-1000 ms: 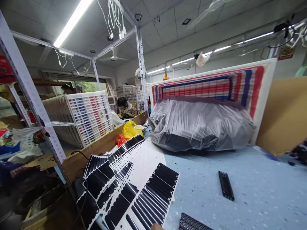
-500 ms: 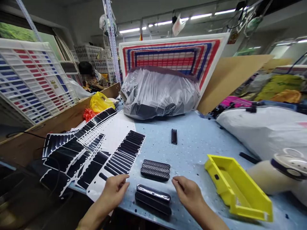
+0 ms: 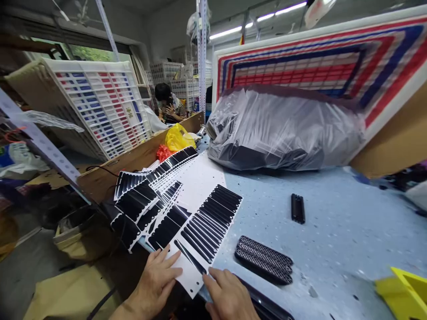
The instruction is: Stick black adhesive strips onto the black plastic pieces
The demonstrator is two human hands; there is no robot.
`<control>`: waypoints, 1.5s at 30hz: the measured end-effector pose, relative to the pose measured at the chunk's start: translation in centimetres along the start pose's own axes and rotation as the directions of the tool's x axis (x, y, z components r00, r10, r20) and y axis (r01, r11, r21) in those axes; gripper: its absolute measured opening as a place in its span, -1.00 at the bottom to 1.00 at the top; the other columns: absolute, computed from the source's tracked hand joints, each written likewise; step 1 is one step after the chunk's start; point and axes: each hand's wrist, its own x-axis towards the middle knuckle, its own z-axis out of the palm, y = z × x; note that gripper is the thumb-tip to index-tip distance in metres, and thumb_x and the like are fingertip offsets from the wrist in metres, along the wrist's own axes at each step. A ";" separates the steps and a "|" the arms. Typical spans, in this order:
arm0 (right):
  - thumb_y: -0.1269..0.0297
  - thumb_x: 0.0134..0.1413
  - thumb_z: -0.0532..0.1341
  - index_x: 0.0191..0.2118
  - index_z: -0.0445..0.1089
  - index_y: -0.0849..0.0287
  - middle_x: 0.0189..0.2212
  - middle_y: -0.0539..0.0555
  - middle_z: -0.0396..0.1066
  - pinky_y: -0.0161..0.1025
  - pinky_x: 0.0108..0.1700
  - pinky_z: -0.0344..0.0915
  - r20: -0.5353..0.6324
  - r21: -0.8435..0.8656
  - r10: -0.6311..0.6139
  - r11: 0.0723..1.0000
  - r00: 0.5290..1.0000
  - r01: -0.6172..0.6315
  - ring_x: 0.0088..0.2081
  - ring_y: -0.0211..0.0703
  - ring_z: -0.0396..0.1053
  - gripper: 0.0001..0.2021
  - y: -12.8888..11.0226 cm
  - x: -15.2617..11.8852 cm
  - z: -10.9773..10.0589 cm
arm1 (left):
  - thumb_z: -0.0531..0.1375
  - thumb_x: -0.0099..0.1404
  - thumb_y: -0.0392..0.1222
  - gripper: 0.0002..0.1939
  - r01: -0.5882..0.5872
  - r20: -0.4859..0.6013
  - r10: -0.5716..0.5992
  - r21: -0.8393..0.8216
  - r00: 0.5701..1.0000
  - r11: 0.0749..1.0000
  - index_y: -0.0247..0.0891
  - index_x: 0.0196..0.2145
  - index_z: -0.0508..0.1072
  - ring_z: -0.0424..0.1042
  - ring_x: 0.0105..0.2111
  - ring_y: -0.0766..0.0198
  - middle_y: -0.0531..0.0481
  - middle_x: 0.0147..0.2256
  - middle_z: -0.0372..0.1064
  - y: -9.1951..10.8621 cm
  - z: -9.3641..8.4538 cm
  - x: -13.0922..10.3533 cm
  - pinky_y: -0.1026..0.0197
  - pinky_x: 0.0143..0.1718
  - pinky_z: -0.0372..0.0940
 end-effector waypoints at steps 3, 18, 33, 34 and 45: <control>0.50 -0.20 0.22 0.05 0.38 0.20 -0.03 0.29 0.49 -0.05 -0.13 0.44 0.097 -0.065 -0.024 0.997 0.995 0.030 -0.13 0.17 0.45 -0.44 -0.5 1.4 2.3 | 0.17 0.13 -0.44 -0.64 0.050 -0.068 -0.055 -0.072 0.996 0.996 -0.08 -0.22 0.60 0.40 0.08 -0.29 -0.11 0.07 0.46 0.8 -0.2 -0.6 -0.23 -0.11 0.39; 0.44 0.21 0.03 0.17 0.27 0.15 -0.15 0.22 0.52 -0.15 -0.14 0.44 -0.114 0.250 -0.114 0.958 0.987 0.140 -0.15 0.00 0.48 -0.58 -0.9 -0.7 2.9 | 0.45 -0.07 0.06 -0.61 0.477 0.519 -0.509 -0.850 0.687 -0.223 -0.37 -0.53 0.54 0.31 -0.65 0.36 0.00 -0.64 0.39 0.2 -1.9 1.7 0.36 -0.63 0.16; 0.27 0.33 0.10 -0.06 0.38 0.14 -0.32 0.12 0.46 -0.26 -0.26 0.43 -0.125 0.232 0.235 0.952 0.964 -0.202 -0.30 -0.13 0.45 -0.83 -4.1 1.7 0.8 | 0.49 -0.24 -0.13 -0.72 0.385 0.456 -0.623 -0.887 0.635 -0.257 -0.36 -0.63 0.55 0.22 -0.62 0.41 0.04 -0.66 0.35 3.0 -1.9 3.1 0.35 -0.54 0.11; 0.23 0.33 0.11 -0.13 0.40 0.12 -0.35 0.08 0.45 -0.28 -0.28 0.42 -0.087 0.288 0.276 0.927 0.957 -0.241 -0.33 -0.16 0.44 -0.85 -3.9 2.3 1.0 | 0.48 -0.20 -0.13 -0.74 0.378 0.459 -0.585 -0.887 0.669 -0.263 -0.37 -0.63 0.56 0.21 -0.60 0.40 0.04 -0.66 0.34 3.5 -2.1 3.5 0.34 -0.53 0.10; -0.07 0.33 0.00 -0.53 0.22 0.13 -0.61 -0.04 0.28 -0.31 -0.50 0.20 0.038 0.451 0.503 0.762 0.863 -0.465 -0.56 -0.26 0.25 -0.52 -2.5 5.7 3.2 | 0.38 -0.08 -0.18 -0.75 0.369 0.464 -0.425 -0.883 0.777 -0.289 -0.35 -0.69 0.43 0.10 -0.57 0.41 0.08 -0.65 0.19 4.7 -2.2 5.4 0.34 -0.51 0.01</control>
